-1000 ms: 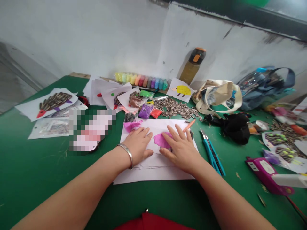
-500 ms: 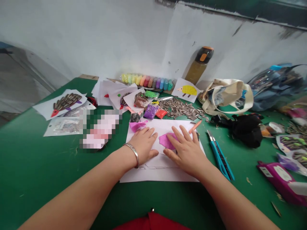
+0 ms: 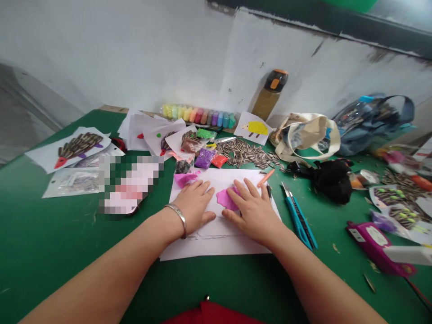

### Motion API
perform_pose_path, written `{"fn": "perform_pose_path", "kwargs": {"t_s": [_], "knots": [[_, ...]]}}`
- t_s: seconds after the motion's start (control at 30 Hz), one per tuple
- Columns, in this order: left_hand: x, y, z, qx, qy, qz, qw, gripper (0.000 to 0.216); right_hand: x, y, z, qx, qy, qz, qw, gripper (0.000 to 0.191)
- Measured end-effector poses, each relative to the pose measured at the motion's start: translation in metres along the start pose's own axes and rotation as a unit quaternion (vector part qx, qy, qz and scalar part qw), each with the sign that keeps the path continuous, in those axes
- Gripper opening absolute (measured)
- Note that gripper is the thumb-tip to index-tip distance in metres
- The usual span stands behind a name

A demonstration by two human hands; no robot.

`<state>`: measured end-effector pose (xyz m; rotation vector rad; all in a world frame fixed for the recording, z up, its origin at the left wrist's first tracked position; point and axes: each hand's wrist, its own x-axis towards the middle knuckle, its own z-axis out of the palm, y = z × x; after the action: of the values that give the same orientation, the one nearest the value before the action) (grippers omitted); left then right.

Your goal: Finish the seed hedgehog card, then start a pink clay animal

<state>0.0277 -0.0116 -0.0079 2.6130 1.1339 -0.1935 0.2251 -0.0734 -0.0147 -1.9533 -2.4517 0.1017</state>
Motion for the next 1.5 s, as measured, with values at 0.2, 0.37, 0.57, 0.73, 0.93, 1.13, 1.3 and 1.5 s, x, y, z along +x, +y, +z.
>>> {"fn": "perform_pose_path", "kwargs": {"t_s": [0.2, 0.37, 0.57, 0.73, 0.93, 1.13, 1.3, 1.5], "knots": [[-0.001, 0.001, 0.003, -0.008, 0.013, -0.004, 1.000, 0.067, 0.002, 0.001, 0.005, -0.003, 0.021, -0.007, 1.000, 0.066], [-0.003, 0.002, 0.003, -0.008, 0.015, -0.003, 1.000, 0.067, 0.005, 0.001, 0.010, -0.013, 0.039, -0.019, 0.999, 0.061], [-0.003, 0.002, 0.002, -0.003, 0.020, 0.002, 1.000, 0.066, 0.004, 0.002, 0.010, -0.018, 0.053, -0.012, 0.998, 0.059], [-0.004, 0.002, 0.003, -0.006, 0.014, -0.004, 1.000, 0.067, 0.004, 0.000, 0.011, -0.012, 0.041, -0.022, 0.999, 0.059], [-0.003, 0.001, 0.002, -0.008, 0.017, 0.002, 1.000, 0.066, 0.004, 0.004, 0.009, -0.015, 0.057, -0.004, 0.998, 0.062], [-0.001, -0.001, 0.002, -0.016, 0.017, -0.003, 1.000, 0.065, -0.007, 0.034, -0.014, -0.018, 0.044, 0.058, 0.997, 0.055], [-0.001, 0.000, 0.000, -0.014, 0.019, 0.003, 1.000, 0.063, -0.018, 0.034, -0.026, -0.006, -0.016, 0.010, 1.000, 0.056], [0.000, 0.001, -0.002, -0.011, 0.001, -0.007, 1.000, 0.064, -0.013, 0.019, -0.014, -0.025, -0.034, 0.007, 0.999, 0.064]]}}
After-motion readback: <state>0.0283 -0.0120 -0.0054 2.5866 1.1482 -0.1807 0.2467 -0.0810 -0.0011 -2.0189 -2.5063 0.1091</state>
